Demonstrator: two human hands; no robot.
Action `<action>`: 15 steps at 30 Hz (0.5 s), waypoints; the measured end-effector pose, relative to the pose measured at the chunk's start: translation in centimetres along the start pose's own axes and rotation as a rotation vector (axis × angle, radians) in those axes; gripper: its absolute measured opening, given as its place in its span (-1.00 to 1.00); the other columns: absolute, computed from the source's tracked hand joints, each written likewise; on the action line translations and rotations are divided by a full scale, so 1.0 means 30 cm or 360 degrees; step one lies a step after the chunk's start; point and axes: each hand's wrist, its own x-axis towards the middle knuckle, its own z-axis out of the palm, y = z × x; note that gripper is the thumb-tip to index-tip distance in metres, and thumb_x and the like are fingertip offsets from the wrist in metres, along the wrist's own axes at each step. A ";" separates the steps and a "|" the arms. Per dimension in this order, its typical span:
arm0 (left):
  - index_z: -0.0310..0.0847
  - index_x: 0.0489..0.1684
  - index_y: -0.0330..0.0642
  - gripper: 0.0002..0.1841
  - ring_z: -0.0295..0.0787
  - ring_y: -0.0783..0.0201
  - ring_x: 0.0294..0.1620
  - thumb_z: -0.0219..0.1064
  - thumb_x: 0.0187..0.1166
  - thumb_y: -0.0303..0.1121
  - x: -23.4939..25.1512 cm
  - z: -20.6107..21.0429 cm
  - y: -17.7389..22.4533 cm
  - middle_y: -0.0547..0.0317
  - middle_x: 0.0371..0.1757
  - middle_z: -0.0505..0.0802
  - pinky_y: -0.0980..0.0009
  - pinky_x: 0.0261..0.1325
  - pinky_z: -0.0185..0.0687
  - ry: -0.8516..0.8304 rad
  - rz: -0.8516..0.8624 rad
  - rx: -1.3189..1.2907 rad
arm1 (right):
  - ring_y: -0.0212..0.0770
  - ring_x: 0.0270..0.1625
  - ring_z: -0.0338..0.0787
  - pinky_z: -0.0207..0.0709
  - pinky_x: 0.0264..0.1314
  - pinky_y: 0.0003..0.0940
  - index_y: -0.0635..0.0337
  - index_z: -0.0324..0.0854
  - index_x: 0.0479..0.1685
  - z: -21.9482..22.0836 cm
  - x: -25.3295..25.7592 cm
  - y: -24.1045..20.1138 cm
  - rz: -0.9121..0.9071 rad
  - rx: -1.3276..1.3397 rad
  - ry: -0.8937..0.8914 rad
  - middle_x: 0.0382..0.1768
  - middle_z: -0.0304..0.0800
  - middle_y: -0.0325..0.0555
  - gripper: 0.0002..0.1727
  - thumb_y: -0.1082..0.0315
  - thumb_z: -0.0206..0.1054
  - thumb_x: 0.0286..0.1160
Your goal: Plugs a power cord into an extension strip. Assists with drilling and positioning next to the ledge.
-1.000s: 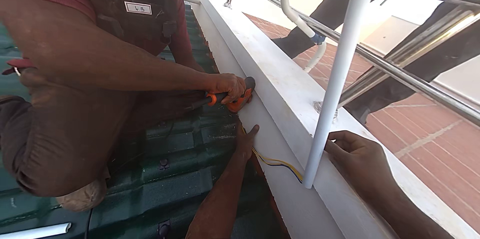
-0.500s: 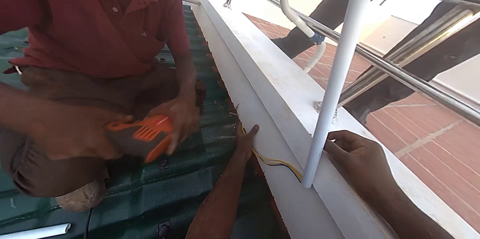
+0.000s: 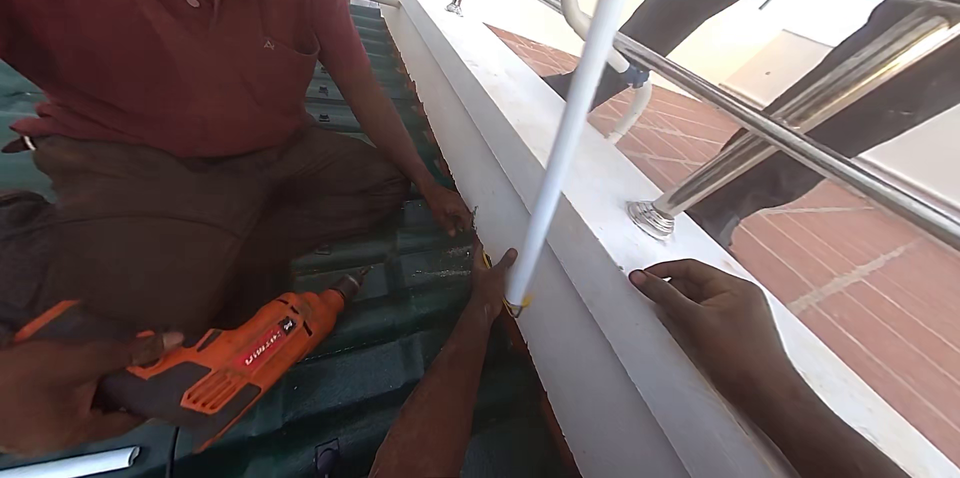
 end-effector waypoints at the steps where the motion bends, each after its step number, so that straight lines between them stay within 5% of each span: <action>1: 0.12 0.82 -0.09 -0.10 0.70 0.10 0.38 0.60 0.45 -0.29 0.018 -0.013 -0.023 -0.12 0.52 0.65 0.09 0.41 0.67 -0.0026 0.0011 0.0040 | -0.39 -0.80 0.41 0.27 -0.77 -0.48 0.05 0.80 -0.34 0.000 0.001 0.003 0.0002 0.0004 0.0000 -0.79 0.55 -0.32 -0.87 0.22 0.55 0.38; 5: 0.21 0.77 -0.14 -0.20 0.74 0.10 0.37 0.55 0.51 -0.27 0.026 -0.025 -0.023 -0.11 0.46 0.71 0.11 0.41 0.70 -0.0080 0.0105 0.0118 | -0.38 -0.80 0.42 0.27 -0.78 -0.47 0.05 0.80 -0.33 0.001 0.002 0.008 0.0022 0.0012 -0.0003 -0.79 0.55 -0.30 -0.88 0.23 0.55 0.40; 10: 0.32 0.73 0.04 -0.44 0.73 0.12 0.31 0.24 0.77 -0.09 -0.003 -0.026 0.025 -0.04 0.40 0.74 0.09 0.37 0.65 -0.0074 -0.0067 -0.0043 | -0.38 -0.80 0.41 0.29 -0.77 -0.46 0.06 0.79 -0.35 0.000 0.002 0.001 0.0012 0.0015 0.0005 -0.80 0.54 -0.30 -0.88 0.24 0.55 0.40; 15: 0.15 0.84 0.06 -0.42 0.59 0.01 0.52 -0.02 0.87 0.00 0.014 -0.039 0.027 -0.09 0.62 0.57 -0.05 0.48 0.56 -0.0079 -0.0182 -0.0101 | -0.39 -0.79 0.44 0.31 -0.74 -0.47 0.07 0.79 -0.35 0.000 0.004 -0.002 0.0026 -0.0034 0.0016 -0.79 0.56 -0.32 -0.89 0.26 0.54 0.41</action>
